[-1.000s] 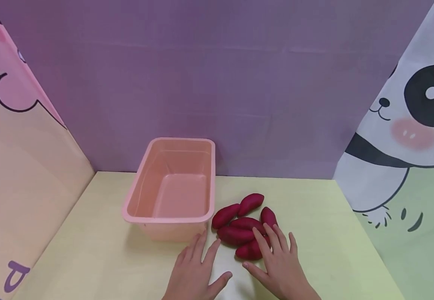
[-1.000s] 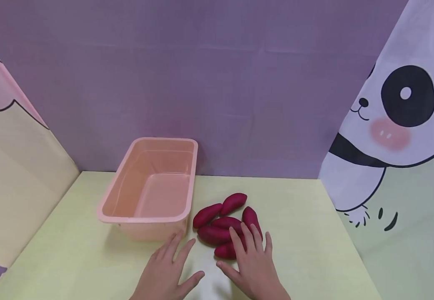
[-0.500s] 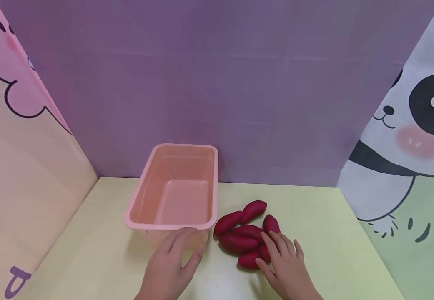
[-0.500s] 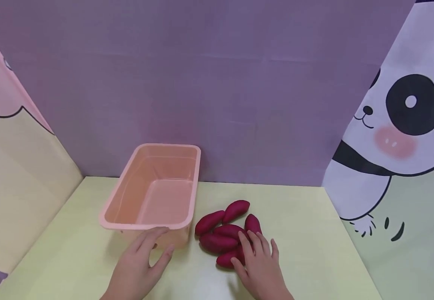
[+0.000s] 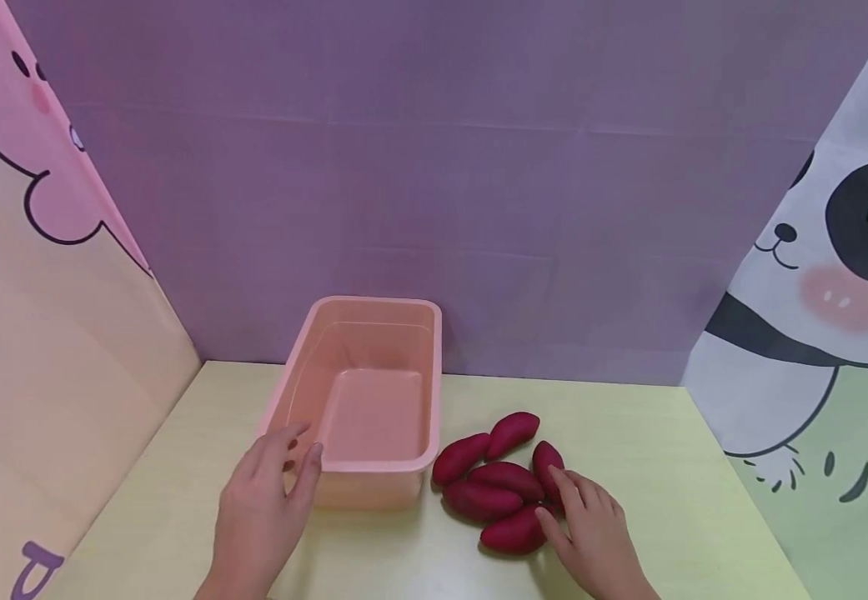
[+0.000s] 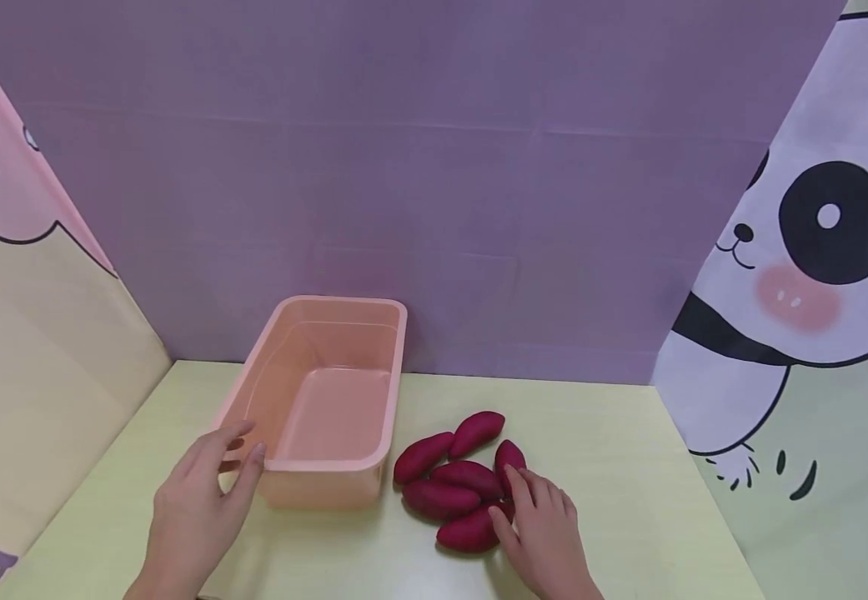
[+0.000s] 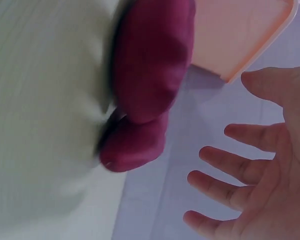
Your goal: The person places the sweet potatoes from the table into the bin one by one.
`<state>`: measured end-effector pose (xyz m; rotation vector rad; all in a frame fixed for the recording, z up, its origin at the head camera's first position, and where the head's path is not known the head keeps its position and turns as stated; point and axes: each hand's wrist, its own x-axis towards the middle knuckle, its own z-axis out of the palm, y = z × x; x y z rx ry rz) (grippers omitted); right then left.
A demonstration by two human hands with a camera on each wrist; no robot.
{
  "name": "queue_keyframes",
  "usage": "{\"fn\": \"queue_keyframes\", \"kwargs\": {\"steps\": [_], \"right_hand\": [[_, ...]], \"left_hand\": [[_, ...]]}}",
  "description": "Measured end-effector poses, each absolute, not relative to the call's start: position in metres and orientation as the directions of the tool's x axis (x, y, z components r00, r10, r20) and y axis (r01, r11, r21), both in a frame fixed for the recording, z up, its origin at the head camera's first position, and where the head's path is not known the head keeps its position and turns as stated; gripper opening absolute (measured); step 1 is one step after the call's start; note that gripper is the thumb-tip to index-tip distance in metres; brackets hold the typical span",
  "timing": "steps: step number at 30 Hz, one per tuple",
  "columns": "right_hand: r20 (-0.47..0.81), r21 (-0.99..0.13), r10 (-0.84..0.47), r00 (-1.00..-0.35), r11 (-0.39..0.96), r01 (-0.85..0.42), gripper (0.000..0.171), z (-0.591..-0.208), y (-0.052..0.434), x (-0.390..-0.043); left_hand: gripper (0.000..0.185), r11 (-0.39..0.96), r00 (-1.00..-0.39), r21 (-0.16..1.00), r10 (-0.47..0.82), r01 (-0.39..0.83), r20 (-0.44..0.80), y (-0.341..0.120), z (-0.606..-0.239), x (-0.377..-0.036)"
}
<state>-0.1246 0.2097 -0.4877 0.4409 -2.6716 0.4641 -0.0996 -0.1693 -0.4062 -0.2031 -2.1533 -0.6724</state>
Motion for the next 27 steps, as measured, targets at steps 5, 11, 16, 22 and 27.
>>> {"fn": "queue_keyframes", "kwargs": {"steps": [5, 11, 16, 22, 27], "right_hand": [[0.448, -0.306, -0.165, -0.878, 0.895, -0.325, 0.052, -0.494, 0.219, -0.134], [0.302, -0.516, -0.049, -0.952, 0.832, -0.207, 0.047, -0.499, 0.224, -0.144], [0.166, -0.687, 0.029, -0.986, 0.72, -0.094, 0.049, -0.504, 0.229, -0.15], [0.074, -0.756, 0.068, -0.995, 0.654, -0.012, 0.052, -0.507, 0.233, -0.153], [0.036, -0.779, 0.084, -0.996, 0.627, 0.025, 0.053, -0.51, 0.235, -0.154]], "left_hand": [[0.033, 0.846, -0.633, 0.456, -0.197, 0.276, 0.749, -0.193, -0.405, -0.104], [0.031, 0.808, -0.676, 0.558, -0.305, 0.189, 0.671, -0.21, -0.409, -0.108], [0.032, 0.676, -0.783, 0.727, -0.388, 0.117, 0.487, -0.221, -0.415, -0.112], [0.038, 0.347, -0.894, 0.937, -0.407, 0.039, 0.188, -0.237, -0.425, -0.123], [0.04, -0.018, -0.931, 0.999, -0.363, 0.032, 0.023, -0.246, -0.432, -0.13]]}}
